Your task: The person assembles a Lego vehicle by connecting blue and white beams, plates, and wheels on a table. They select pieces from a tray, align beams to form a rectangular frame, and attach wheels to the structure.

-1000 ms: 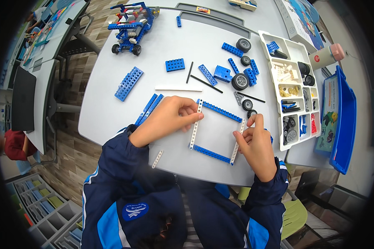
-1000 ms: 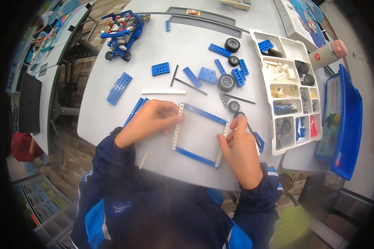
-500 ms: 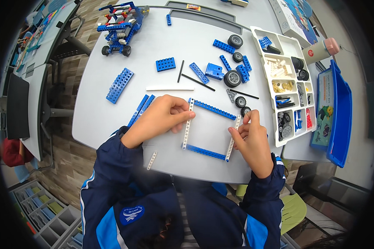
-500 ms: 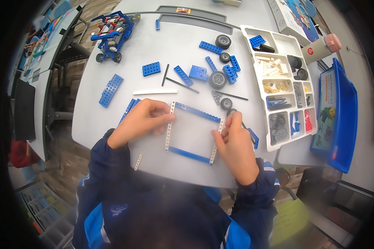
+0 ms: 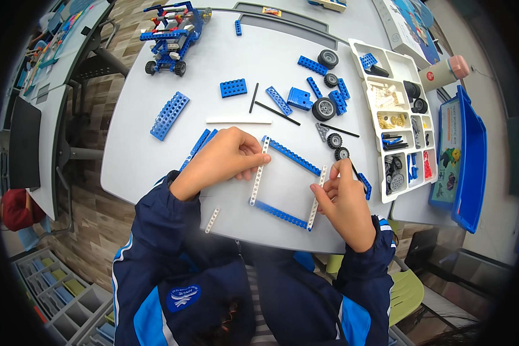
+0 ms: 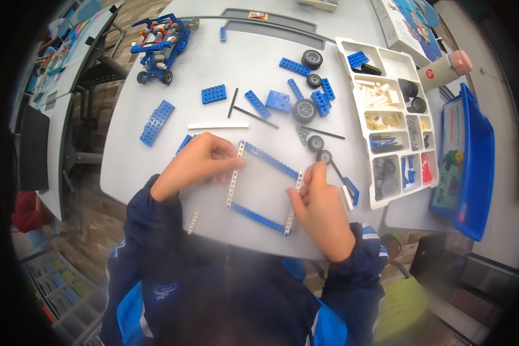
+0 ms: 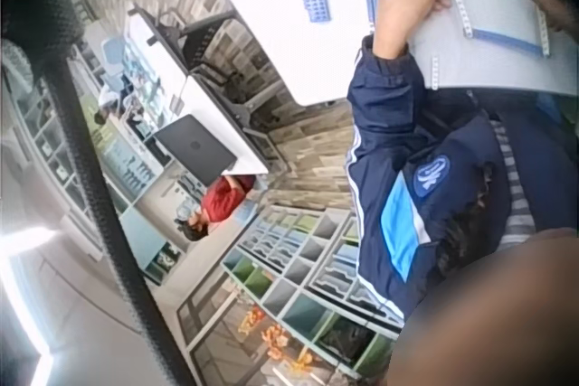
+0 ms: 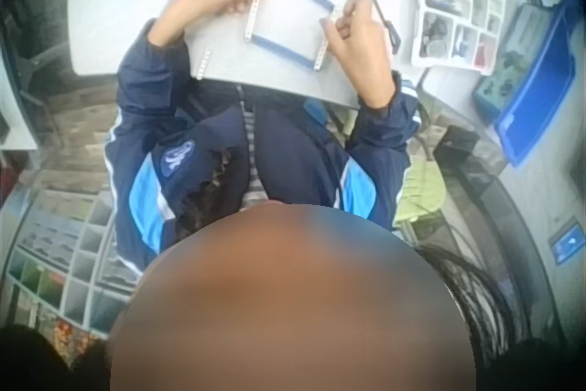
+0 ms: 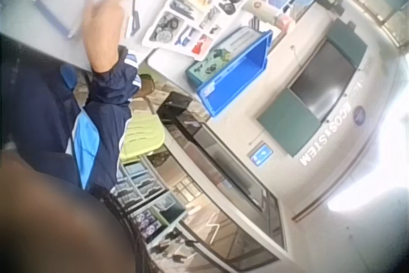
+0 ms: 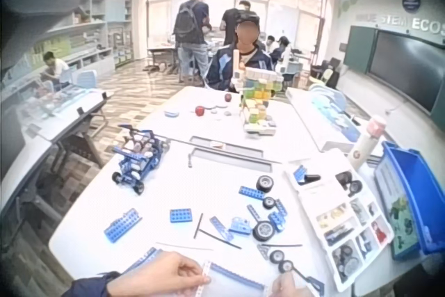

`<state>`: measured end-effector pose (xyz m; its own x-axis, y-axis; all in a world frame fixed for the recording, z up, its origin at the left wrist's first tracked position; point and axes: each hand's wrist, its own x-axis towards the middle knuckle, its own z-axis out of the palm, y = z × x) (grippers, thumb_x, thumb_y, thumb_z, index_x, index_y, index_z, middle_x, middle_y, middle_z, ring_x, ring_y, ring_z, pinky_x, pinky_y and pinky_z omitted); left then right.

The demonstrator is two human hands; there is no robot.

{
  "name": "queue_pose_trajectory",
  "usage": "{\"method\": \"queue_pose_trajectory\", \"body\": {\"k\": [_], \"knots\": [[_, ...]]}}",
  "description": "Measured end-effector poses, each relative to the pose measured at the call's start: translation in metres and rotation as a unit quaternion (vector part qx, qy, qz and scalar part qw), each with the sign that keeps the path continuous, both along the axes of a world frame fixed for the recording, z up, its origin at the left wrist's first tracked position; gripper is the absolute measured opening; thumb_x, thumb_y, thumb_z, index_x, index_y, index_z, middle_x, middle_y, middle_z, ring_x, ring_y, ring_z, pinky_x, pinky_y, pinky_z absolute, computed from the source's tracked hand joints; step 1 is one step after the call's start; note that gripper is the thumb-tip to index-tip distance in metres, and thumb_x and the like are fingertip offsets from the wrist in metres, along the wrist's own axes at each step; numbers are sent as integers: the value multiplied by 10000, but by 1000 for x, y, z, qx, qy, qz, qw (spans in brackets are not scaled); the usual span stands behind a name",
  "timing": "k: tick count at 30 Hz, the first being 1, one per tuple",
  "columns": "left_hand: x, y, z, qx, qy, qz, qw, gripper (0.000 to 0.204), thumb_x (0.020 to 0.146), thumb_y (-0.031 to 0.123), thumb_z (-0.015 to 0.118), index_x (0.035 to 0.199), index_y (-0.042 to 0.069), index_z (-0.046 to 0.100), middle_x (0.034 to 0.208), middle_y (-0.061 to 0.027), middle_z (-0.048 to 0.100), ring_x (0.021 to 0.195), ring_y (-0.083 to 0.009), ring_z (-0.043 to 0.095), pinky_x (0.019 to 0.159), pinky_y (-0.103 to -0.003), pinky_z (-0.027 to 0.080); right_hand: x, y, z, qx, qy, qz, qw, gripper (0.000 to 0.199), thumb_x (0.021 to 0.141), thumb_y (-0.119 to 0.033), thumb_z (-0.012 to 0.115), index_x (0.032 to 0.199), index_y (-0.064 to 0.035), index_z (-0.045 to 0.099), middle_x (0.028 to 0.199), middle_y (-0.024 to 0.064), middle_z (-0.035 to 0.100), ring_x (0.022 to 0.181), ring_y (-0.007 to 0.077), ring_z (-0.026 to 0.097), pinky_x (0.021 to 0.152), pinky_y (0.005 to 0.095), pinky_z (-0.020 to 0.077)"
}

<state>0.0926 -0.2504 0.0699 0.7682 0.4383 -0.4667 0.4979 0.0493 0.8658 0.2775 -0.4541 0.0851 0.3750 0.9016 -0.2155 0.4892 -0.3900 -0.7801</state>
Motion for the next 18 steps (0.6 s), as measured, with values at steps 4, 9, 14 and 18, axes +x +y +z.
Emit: {"method": "queue_pose_trajectory", "body": {"k": [4,9,14,18], "knots": [[0,0,2,18,14,-8,1000,266,917,215,765,876,-45,733,716,-70,702,578,-111,663,525,-247,507,0,2,-4,-1,-11,9,1000,355,949,-15,711,1026,-29,365,682,112,653,545,150,677,473,259,501],[-2,0,5,38,21,-19,999,302,912,212,789,802,-55,705,642,-82,673,524,-108,644,493,-237,476,3,4,-7,21,-41,10,999,351,947,-10,710,1021,-31,368,672,110,646,540,154,679,472,260,500],[-4,-4,2,40,5,-15,999,255,886,202,807,814,-20,705,694,-50,684,562,-98,650,524,-231,485,10,5,-11,34,-33,-9,999,347,949,-4,706,1013,-38,366,680,105,647,532,146,675,464,249,493],[-4,-3,1,38,10,-13,999,249,883,200,812,842,-24,713,736,-72,711,579,-100,661,540,-239,508,12,3,-14,40,-34,-2,999,348,953,-12,708,1015,-46,367,682,101,653,529,149,673,466,249,499]]}}
